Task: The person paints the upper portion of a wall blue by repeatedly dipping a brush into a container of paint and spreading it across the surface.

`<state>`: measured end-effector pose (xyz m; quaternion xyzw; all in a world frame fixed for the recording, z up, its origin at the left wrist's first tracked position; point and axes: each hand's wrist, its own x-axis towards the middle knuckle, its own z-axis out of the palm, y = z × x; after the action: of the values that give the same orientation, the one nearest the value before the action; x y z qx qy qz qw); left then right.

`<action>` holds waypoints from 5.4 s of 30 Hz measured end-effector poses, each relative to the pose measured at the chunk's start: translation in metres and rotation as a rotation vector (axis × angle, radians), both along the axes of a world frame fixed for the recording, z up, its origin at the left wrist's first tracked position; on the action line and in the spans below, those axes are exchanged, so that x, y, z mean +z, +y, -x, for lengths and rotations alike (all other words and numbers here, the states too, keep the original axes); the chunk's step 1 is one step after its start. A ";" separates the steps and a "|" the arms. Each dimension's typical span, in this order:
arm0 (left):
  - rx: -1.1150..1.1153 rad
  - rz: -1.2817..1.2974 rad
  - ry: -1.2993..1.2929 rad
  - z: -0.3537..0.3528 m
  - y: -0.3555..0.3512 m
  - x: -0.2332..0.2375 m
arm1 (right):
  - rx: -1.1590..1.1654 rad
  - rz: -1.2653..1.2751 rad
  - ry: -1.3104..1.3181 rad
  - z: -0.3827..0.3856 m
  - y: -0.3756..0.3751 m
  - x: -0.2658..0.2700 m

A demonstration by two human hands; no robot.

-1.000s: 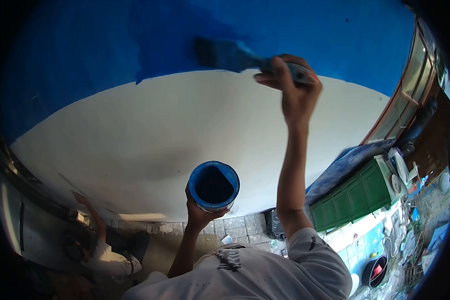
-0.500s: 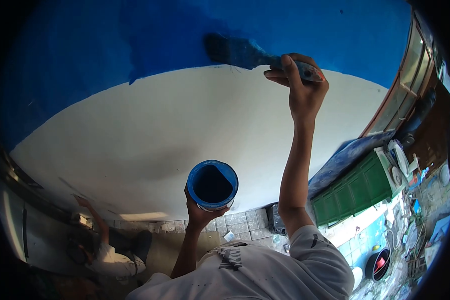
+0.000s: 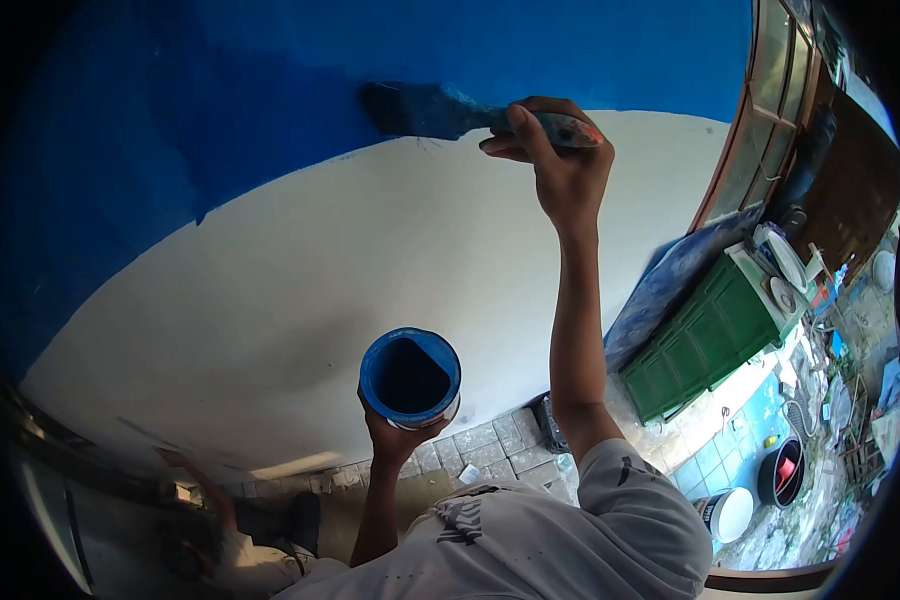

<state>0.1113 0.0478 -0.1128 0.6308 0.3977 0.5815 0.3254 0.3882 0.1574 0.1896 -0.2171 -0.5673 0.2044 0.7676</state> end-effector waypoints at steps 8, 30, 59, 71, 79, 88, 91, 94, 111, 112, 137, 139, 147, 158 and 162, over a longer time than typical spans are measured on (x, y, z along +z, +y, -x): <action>-0.004 -0.014 0.042 -0.013 -0.002 -0.002 | -0.006 0.048 -0.037 -0.037 -0.008 0.001; 0.033 -0.018 0.079 -0.015 -0.003 0.002 | 0.185 -0.126 -0.525 -0.077 0.058 0.016; 0.021 -0.027 0.075 -0.018 0.004 -0.004 | 0.040 -0.095 -0.462 -0.093 0.027 0.007; -0.058 -0.002 0.066 -0.037 0.005 -0.007 | 0.059 -0.092 -0.461 -0.066 0.026 -0.001; -0.009 0.014 0.088 -0.041 -0.001 -0.005 | 0.079 -0.206 -0.450 -0.059 0.017 0.008; -0.020 0.009 0.054 -0.047 0.000 -0.003 | -0.050 -0.136 -0.428 -0.073 0.008 0.004; -0.025 0.000 0.083 -0.051 0.000 -0.002 | 0.059 -0.165 -0.499 -0.052 0.010 0.009; -0.039 -0.029 0.118 -0.052 0.000 0.000 | 0.006 -0.130 -0.490 -0.056 0.018 0.002; 0.002 -0.054 0.070 -0.052 -0.002 -0.004 | -0.051 -0.101 -0.451 -0.047 0.016 0.006; 0.003 -0.054 0.067 -0.052 -0.003 -0.005 | -0.022 -0.128 -0.445 -0.045 0.013 0.008; -0.043 -0.037 0.020 -0.047 -0.010 0.006 | -0.064 -0.002 -0.345 -0.078 0.008 -0.009; -0.043 -0.006 -0.037 -0.046 -0.014 0.005 | -0.143 0.102 -0.276 -0.103 -0.001 -0.009; 0.002 -0.006 0.031 -0.045 -0.017 0.008 | -0.198 -0.004 -0.305 -0.102 -0.029 0.002; -0.104 -0.006 -0.004 -0.065 -0.015 -0.013 | 0.063 0.078 -0.094 -0.124 -0.009 -0.021; -0.072 -0.002 0.072 -0.068 -0.021 0.004 | 0.001 0.131 0.021 -0.159 -0.047 -0.056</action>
<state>0.1795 0.0271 -0.1090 0.6654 0.3854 0.5469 0.3310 0.5476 0.1108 0.1332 -0.2645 -0.5447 0.2438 0.7576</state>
